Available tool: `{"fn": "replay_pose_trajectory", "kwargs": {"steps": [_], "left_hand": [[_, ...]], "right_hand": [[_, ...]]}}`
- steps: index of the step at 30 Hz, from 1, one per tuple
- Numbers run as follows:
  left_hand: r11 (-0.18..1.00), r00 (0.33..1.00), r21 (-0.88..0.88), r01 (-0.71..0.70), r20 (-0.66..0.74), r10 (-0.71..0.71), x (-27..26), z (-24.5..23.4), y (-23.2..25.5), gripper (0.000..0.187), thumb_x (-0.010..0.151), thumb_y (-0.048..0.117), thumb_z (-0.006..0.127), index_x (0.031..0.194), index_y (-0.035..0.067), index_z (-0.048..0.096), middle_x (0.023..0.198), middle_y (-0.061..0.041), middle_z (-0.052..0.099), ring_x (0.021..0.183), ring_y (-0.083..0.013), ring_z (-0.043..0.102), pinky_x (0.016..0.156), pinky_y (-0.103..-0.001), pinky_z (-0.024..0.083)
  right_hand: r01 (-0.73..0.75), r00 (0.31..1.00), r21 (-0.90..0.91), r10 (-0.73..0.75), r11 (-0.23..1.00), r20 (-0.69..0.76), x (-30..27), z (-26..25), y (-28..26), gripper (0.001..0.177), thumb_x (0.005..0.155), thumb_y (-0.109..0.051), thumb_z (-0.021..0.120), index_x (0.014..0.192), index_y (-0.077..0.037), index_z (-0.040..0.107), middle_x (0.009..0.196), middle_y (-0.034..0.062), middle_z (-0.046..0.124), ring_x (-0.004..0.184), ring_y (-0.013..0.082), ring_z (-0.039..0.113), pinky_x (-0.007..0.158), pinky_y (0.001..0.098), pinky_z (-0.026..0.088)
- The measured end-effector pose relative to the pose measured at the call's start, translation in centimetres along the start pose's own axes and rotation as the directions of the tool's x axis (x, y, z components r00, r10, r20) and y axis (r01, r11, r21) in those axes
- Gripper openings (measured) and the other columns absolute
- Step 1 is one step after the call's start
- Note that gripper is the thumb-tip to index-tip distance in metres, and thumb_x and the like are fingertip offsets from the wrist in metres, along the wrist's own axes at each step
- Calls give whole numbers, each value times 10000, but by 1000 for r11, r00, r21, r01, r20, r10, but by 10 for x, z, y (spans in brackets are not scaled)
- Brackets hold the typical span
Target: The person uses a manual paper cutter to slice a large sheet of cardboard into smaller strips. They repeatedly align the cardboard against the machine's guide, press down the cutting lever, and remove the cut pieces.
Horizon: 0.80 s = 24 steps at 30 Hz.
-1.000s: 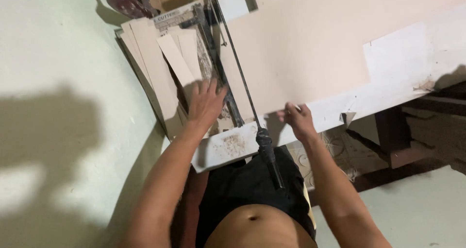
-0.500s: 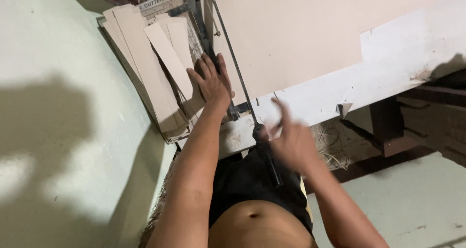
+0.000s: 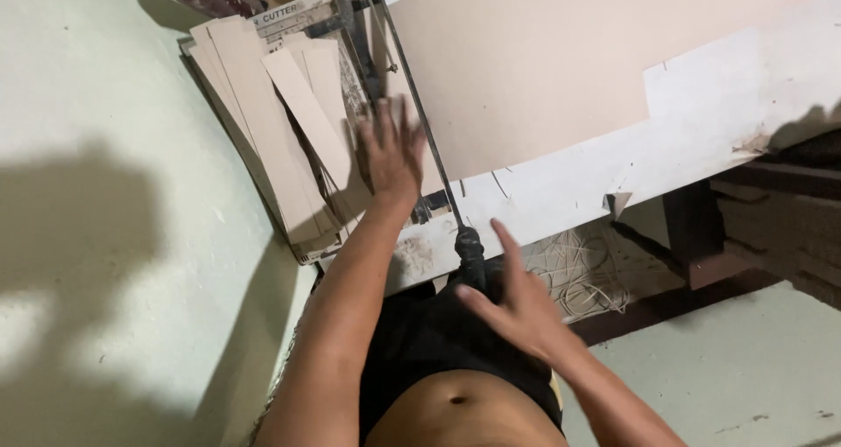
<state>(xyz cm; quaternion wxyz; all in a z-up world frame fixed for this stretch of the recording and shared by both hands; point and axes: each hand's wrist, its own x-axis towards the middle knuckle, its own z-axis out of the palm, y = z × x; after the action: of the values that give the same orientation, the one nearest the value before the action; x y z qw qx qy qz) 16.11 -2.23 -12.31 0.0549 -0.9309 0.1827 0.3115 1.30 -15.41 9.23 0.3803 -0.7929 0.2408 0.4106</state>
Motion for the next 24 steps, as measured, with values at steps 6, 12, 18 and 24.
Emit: {"fn": "replay_pose_trajectory", "kwargs": {"steps": [6,12,18,24], "left_hand": [[838,934,-460,-293,51,355,-27,5,-21,210,950,212,643,1157,178,641,1223,-96,556,1174,-285,471,980,-517,327],[674,686,226,-703,-34,727,-73,15,-45,134,853,115,674,783,186,763,741,-42,715,684,-270,637,636,-446,494],[939,981,-327,103,187,-42,-59,2,-70,504,1054,522,345,1432,200,431,1254,-270,540,1098,-511,586,906,-546,478],[994,972,-81,80,-216,-96,-53,-48,-61,658,934,286,748,1472,24,475,1561,-316,297,1312,-609,432,1077,-667,407]], "right_hand": [[127,991,10,-126,992,-54,59,-24,13,522,1015,-438,396,1518,-317,467,646,92,744,655,347,752,757,454,537],[210,973,562,-227,800,-40,185,16,31,681,1093,-468,370,1639,-86,232,1473,312,525,1340,491,538,1049,601,472],[66,991,672,-127,737,42,180,12,37,617,1087,-285,438,1654,-174,221,1488,312,519,1402,493,472,1128,595,432],[120,841,827,386,549,-378,229,35,149,754,1039,-430,696,1535,-76,251,1298,272,475,900,347,695,716,501,651]]}}
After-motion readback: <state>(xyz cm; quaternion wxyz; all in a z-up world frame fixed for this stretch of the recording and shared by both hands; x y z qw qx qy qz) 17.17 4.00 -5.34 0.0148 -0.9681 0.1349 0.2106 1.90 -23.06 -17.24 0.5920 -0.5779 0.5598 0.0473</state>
